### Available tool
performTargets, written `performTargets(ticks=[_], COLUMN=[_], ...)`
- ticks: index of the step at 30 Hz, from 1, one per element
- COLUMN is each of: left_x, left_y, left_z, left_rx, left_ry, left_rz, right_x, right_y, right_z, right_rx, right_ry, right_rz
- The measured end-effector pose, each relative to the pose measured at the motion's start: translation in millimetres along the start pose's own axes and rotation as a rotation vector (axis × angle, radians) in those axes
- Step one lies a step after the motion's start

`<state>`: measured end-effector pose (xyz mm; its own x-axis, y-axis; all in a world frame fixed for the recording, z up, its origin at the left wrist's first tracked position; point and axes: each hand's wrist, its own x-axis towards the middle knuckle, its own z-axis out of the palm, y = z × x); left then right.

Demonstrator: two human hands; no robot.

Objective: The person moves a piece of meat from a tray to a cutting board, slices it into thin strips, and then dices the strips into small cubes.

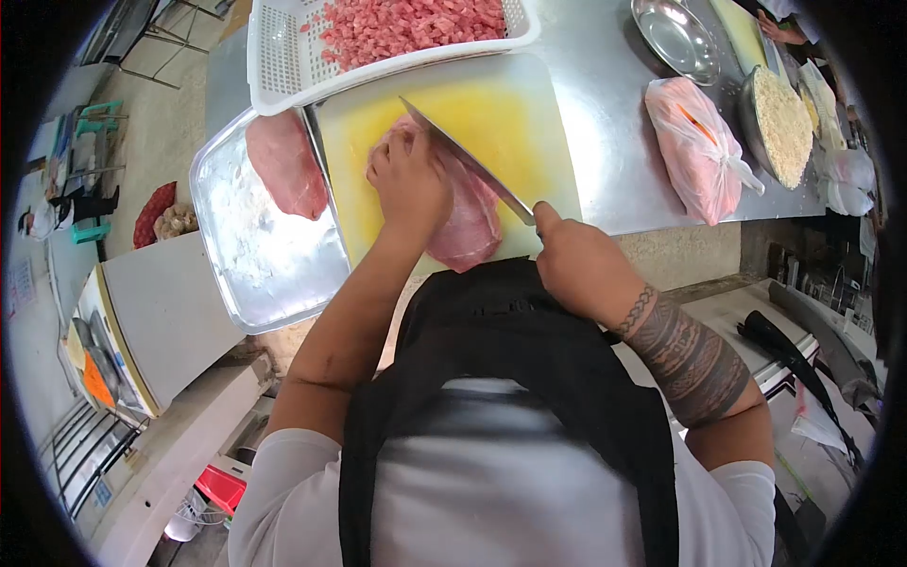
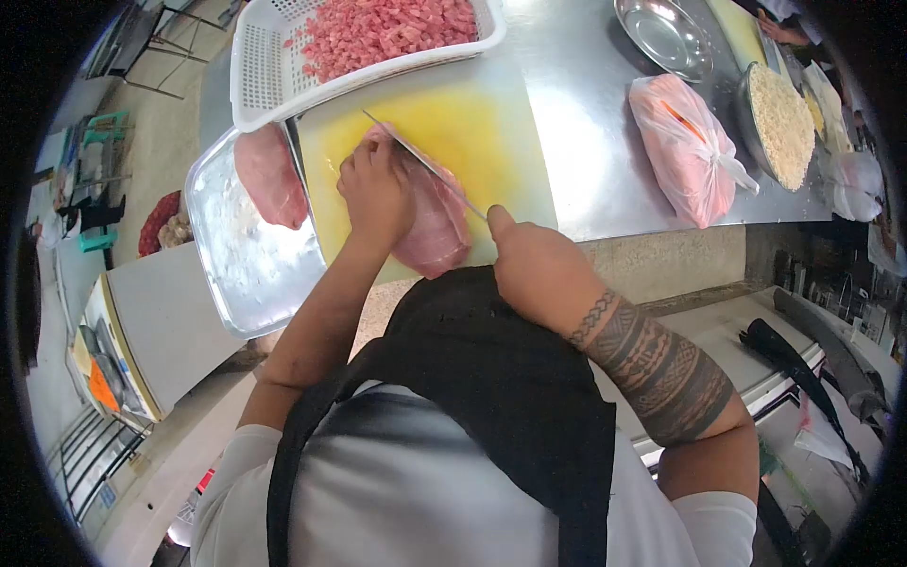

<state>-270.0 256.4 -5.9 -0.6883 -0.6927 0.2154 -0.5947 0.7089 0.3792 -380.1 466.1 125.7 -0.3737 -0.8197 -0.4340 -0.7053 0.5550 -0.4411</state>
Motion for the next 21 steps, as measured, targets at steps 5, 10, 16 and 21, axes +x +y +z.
performTargets(ticks=[5, 10, 16, 21], left_x=[0.8, -2.1, -1.6, -0.8], left_y=[-6.9, -6.8, -9.4, -7.8], left_z=[1.6, 1.8, 3.0, 2.9], left_rx=[-0.005, -0.02, -0.009, -0.022], left_ry=[0.007, 0.017, 0.039, 0.022], left_rz=[0.044, 0.04, 0.05, 0.036], right_x=[49.2, 83.9, 32.0, 72.9], right_y=[-12.6, -18.1, -25.2, 0.7], right_z=[21.3, 38.6, 11.0, 53.9], right_rx=[0.074, 0.035, 0.016, 0.055], right_ry=[0.108, 0.122, 0.027, 0.15], right_rz=[-0.14, -0.132, -0.035, -0.132])
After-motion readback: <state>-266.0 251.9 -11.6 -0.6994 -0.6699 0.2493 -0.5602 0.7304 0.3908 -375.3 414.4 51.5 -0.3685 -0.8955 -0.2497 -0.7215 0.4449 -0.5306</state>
